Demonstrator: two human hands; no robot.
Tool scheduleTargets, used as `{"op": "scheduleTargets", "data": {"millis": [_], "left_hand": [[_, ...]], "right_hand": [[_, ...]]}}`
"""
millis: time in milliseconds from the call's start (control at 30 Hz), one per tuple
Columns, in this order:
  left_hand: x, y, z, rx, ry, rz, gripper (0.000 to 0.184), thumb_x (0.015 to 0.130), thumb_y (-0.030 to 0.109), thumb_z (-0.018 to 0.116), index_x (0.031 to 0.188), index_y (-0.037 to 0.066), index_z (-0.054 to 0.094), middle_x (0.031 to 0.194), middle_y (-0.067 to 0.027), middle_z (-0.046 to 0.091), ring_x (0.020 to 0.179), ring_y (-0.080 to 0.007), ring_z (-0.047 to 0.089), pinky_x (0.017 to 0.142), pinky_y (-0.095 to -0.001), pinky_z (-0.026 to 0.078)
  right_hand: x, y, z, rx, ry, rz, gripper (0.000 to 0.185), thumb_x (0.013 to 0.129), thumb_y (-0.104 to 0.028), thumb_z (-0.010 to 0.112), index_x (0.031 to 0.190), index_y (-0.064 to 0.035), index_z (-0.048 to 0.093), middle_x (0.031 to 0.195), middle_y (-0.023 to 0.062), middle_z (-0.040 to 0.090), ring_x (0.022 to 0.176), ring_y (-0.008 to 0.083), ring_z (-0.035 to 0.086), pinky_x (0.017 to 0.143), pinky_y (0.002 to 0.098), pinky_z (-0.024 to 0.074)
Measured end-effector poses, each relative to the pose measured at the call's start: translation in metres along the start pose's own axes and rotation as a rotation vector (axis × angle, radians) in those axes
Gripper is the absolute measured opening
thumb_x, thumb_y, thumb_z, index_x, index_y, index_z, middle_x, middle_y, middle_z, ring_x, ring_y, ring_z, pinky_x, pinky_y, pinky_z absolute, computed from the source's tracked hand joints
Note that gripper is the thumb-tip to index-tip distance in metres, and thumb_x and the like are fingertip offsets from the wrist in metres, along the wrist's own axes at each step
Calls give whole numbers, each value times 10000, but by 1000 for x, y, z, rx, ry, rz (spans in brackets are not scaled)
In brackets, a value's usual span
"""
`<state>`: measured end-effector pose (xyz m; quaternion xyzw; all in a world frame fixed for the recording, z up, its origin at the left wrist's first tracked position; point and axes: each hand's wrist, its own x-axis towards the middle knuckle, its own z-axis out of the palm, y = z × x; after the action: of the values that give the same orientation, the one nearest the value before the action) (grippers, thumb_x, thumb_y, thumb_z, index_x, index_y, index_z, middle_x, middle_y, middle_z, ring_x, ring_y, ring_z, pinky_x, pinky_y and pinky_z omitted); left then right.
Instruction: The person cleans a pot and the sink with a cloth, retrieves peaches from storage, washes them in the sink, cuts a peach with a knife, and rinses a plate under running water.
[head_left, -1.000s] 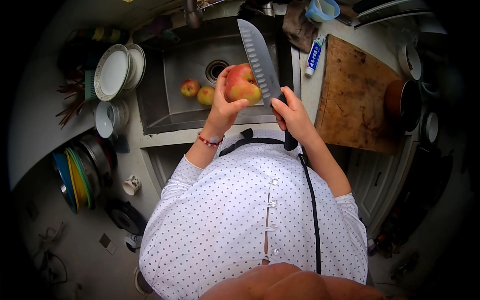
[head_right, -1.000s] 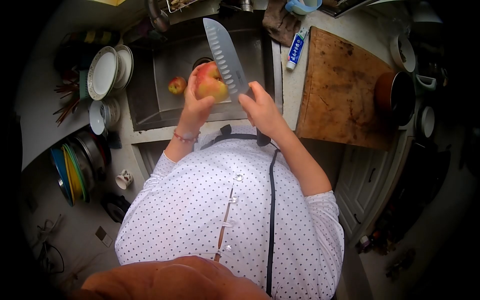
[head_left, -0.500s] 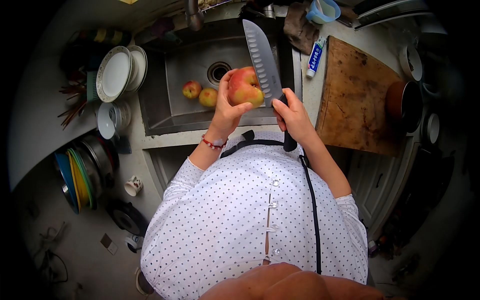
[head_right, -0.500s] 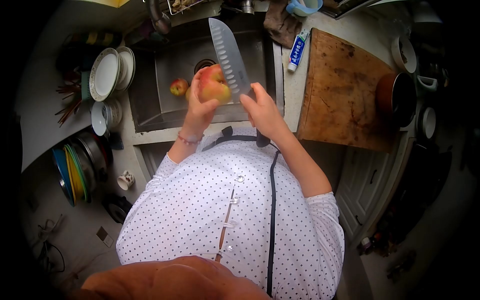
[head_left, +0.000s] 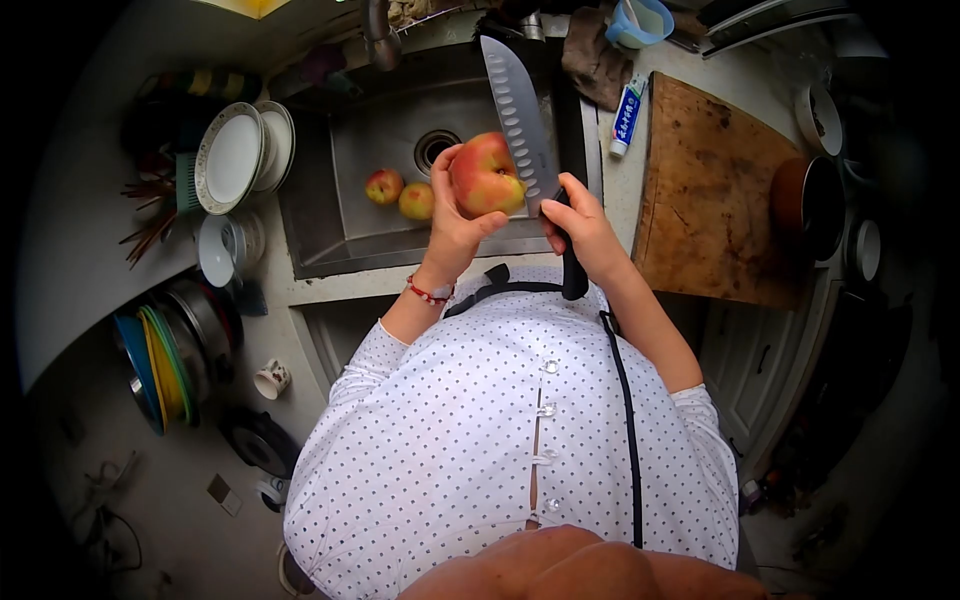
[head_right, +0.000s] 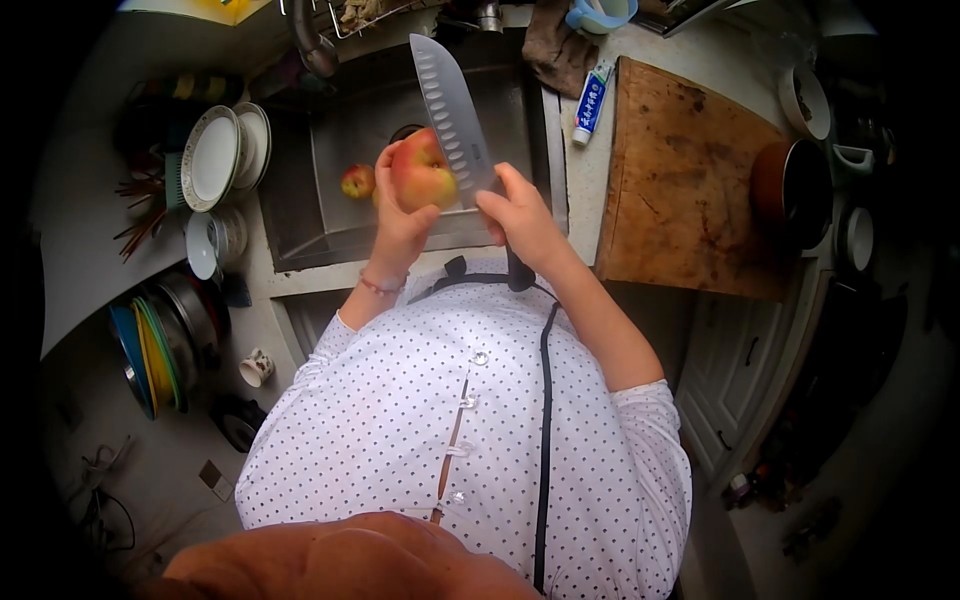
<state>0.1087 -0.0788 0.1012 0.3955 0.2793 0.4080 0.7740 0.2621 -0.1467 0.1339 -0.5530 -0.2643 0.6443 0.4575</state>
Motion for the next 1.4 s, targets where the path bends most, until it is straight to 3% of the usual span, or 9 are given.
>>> {"op": "scheduleTargets", "data": {"millis": [133, 200, 300, 1400], "left_hand": [[-1, 0, 0, 111, -38, 6, 864, 590, 158, 768, 1237, 93, 199, 1179, -89, 350, 1100, -191, 399, 914, -302, 376], [-1, 1, 2, 114, -49, 3, 874, 593, 162, 769, 1245, 94, 190, 1183, -89, 345, 1106, -192, 393, 918, -303, 374], [-2, 2, 5, 185, -10, 11, 896, 589, 151, 771, 1260, 97, 180, 1197, -88, 338, 1114, -195, 388, 929, -310, 367], [-5, 4, 14, 327, -14, 140, 940, 550, 135, 796, 1254, 89, 175, 1243, -94, 298, 1134, -200, 372, 951, -312, 345]], "right_hand": [[2, 0, 0, 21, 23, 43, 270, 763, -191, 550, 950, -11, 473, 681, 31, 503, 572, 96, 497, 510, 226, 419], [3, -4, 9, -244, 156, -113, 353, 688, -209, 659, 921, -8, 488, 779, 64, 551, 685, 120, 539, 611, 244, 447], [4, -5, 13, -328, 231, -154, 423, 614, -212, 732, 895, -2, 496, 828, 86, 576, 757, 134, 550, 667, 259, 447], [-1, -6, 16, -323, 201, -174, 370, 681, -229, 671, 920, 13, 522, 827, 102, 596, 743, 153, 575, 665, 269, 454]]}}
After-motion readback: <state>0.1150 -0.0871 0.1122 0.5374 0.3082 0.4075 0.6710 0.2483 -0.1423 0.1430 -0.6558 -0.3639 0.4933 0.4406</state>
